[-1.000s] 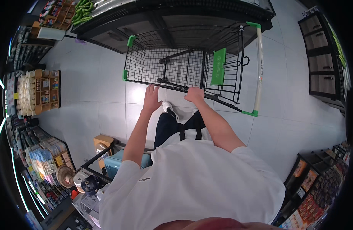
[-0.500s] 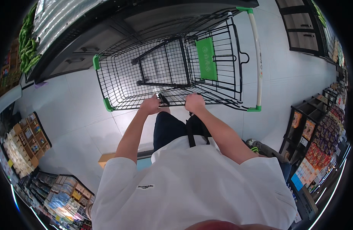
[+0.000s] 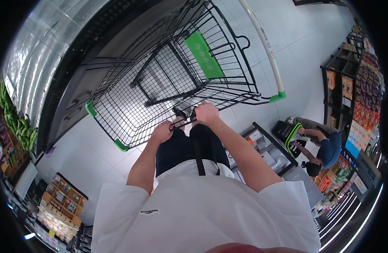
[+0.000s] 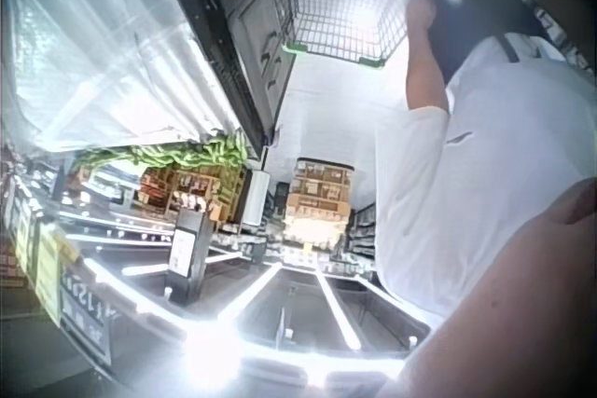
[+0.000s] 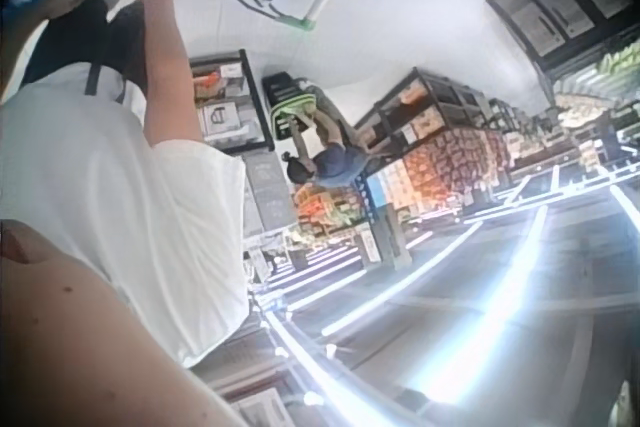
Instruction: Browsing and selecting small desk fans from a shelf and placing them in a shopping cart.
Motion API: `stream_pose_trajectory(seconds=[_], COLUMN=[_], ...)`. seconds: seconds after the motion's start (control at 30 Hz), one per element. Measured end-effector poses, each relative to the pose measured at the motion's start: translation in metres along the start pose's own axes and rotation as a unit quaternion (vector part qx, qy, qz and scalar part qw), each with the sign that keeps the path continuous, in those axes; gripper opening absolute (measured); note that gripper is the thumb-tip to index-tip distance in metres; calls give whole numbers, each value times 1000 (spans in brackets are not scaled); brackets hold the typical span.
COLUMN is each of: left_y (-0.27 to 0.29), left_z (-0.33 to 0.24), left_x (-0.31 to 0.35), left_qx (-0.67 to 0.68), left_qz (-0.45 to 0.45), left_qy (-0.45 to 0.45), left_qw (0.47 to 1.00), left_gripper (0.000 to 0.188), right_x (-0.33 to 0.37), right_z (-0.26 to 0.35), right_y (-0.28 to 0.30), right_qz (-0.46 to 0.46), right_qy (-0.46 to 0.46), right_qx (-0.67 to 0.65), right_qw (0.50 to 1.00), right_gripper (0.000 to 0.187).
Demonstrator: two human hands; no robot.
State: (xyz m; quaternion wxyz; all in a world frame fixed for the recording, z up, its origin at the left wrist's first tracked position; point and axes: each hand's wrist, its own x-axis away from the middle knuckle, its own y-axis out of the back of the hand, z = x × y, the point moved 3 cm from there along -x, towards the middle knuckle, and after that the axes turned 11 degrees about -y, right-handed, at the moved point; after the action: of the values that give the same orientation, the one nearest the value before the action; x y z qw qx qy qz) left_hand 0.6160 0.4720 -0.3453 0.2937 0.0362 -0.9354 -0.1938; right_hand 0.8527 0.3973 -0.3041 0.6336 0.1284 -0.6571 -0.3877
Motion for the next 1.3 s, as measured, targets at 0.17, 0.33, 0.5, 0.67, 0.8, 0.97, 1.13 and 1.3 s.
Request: stream_pose_trajectory(seconds=[0.17, 0.33, 0.5, 0.67, 0.8, 0.97, 1.13, 1.3], left_y=[-2, -6, -12, -29, -24, -11, -31, -129], left_z=[1, 15, 64, -6, 16, 2, -26, -130], left_x=[-3, -9, -5, -26, -23, -16, -92, -33], left_qx=[-13, -47, -64, -36, 111, -251, -539, -525], left_qz=[-17, -4, -63, -10, -11, -83, 17, 162], left_qy=[-42, 6, -54, -88, -24, -28, -176, -289], left_qw=[999, 999, 995, 995, 993, 964, 823, 784], left_gripper=[17, 20, 19, 27, 25, 16, 21, 21], right_x=[0, -3, -8, 38, 112, 223, 398, 458], right_z=[-2, 0, 20, 15, 102, 179, 354, 489], right_y=[-1, -10, 3, -47, -82, -283, -488, -592], right_qz=[-4, -60, -134, -554, -469, -383, -113, -137], right_qy=[-25, -58, -47, -284, -239, -428, -732, -745], right_qx=[-13, -59, -73, -162, -497, -615, -663, -652], right_qw=[1000, 995, 987, 766, 690, 540, 109, -27], right_gripper=[20, 14, 14, 18, 30, 18, 30, 30])
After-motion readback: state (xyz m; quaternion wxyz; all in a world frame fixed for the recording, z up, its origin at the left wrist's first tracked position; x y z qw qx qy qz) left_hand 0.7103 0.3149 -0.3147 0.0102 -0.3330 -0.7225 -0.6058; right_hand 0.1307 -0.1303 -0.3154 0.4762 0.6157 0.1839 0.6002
